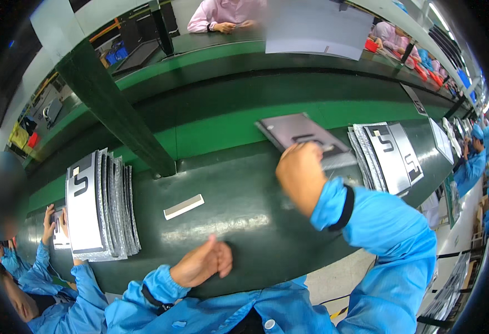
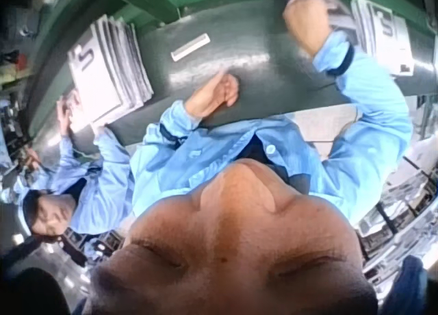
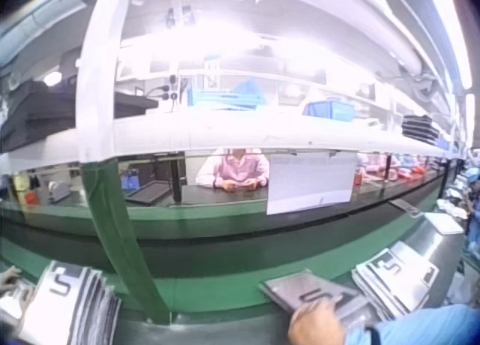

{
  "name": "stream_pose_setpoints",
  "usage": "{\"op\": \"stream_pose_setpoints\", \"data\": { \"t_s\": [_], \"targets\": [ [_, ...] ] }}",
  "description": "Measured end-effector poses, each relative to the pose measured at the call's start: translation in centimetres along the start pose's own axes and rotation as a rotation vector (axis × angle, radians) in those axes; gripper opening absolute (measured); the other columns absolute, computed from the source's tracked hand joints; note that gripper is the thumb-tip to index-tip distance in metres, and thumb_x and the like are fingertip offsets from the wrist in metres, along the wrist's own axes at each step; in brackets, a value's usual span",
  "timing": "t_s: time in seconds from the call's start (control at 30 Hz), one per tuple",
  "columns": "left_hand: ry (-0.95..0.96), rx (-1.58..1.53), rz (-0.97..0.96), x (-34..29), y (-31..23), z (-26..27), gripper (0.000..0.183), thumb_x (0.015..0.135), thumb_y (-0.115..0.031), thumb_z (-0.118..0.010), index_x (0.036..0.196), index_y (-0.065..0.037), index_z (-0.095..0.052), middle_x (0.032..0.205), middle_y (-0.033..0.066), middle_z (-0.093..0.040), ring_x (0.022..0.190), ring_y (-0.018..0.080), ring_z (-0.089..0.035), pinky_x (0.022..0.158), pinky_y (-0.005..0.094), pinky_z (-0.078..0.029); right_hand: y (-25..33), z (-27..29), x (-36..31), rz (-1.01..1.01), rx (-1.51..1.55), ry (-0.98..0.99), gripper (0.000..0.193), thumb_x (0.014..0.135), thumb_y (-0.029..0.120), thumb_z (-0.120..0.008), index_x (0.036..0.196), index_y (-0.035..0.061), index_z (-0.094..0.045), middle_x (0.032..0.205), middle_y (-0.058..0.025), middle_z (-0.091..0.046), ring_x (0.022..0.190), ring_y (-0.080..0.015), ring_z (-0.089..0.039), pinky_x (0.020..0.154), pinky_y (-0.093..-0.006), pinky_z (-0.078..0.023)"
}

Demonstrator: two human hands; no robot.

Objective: Assembling flat electronic screen components by applying adhesive strips.

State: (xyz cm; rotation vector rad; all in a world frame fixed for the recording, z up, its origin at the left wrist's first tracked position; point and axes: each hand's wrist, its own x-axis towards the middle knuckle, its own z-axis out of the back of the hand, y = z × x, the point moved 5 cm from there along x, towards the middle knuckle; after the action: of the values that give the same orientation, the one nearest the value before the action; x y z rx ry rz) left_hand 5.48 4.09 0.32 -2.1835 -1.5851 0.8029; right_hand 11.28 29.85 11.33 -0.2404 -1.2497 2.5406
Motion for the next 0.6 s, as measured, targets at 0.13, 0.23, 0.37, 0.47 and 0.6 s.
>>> {"op": "stream_pose_setpoints", "data": {
  "t_s": [0.13, 0.23, 0.37, 0.47, 0.6],
  "targets": [
    [-0.261, 0.074, 0.026, 4.6, -1.8, -3.9, 0.059, 0.108, -0.057, -0.036, 0.129, -0.006, -0.058, 0.112, 0.0096, -0.066, 0.107, 0.0237, -0.065, 0.093, 0.0385, -0.052, 4.1, 7.5, -5.6, 0.116, 0.228, -0.078, 0.039, 0.083, 0.024, -0.062, 0.106, -0.0078, -0.068, 0.078, -0.0078, -0.066, 0.071, -0.0208, -0.061, 0.064, -0.0358, -0.04],
    [-0.134, -0.108, -0.062, 7.3, -2.2, -4.9, 0.057, 0.108, -0.051, -0.043, 0.14, -0.004, -0.052, 0.13, 0.0115, -0.063, 0.124, 0.0256, -0.06, 0.105, 0.0431, -0.05, 6.4, 8.8, -8.3, 0.142, 0.37, -0.087, 0.035, 0.082, 0.031, -0.065, 0.093, -0.0022, -0.067, 0.072, -0.0057, -0.061, 0.068, -0.0213, -0.061, 0.063, -0.0362, -0.041],
    [-0.139, -0.262, 0.051, 9.6, 0.0, -1.8, 0.042, 0.107, -0.036, -0.053, 0.134, -0.003, -0.056, 0.129, 0.0107, -0.065, 0.12, 0.0243, -0.063, 0.101, 0.0436, -0.052, 7.3, 8.0, -9.7, 0.105, 0.777, -0.232, 0.031, 0.081, 0.033, -0.072, 0.084, 0.0032, -0.066, 0.07, -0.0101, -0.061, 0.066, -0.0268, -0.063, 0.062, -0.0408, -0.047],
    [-0.324, -0.064, -0.101, 9.3, -0.6, -1.2, 0.033, 0.104, -0.022, -0.058, 0.129, 0.0, -0.058, 0.123, 0.0117, -0.068, 0.112, 0.0232, -0.067, 0.098, 0.0413, -0.055, 3.2, 6.0, -9.3, 0.082, 1.38, -0.402, 0.03, 0.085, 0.032, -0.074, 0.091, 0.0028, -0.07, 0.084, -0.0133, -0.068, 0.076, -0.0341, -0.069, 0.068, -0.0459, -0.053],
    [-0.357, -0.121, -0.119, 6.1, -1.1, -2.7, 0.035, 0.102, -0.017, -0.062, 0.131, 0.0, -0.058, 0.126, 0.0131, -0.067, 0.114, 0.0242, -0.066, 0.101, 0.0407, -0.054, 0.7, -1.1, -11.4, -0.311, 1.577, -0.496, 0.027, 0.094, 0.024, -0.071, 0.109, 0.0025, -0.071, 0.088, -0.0125, -0.068, 0.079, -0.0253, -0.068, 0.073, -0.0359, -0.054]
  ]
}}
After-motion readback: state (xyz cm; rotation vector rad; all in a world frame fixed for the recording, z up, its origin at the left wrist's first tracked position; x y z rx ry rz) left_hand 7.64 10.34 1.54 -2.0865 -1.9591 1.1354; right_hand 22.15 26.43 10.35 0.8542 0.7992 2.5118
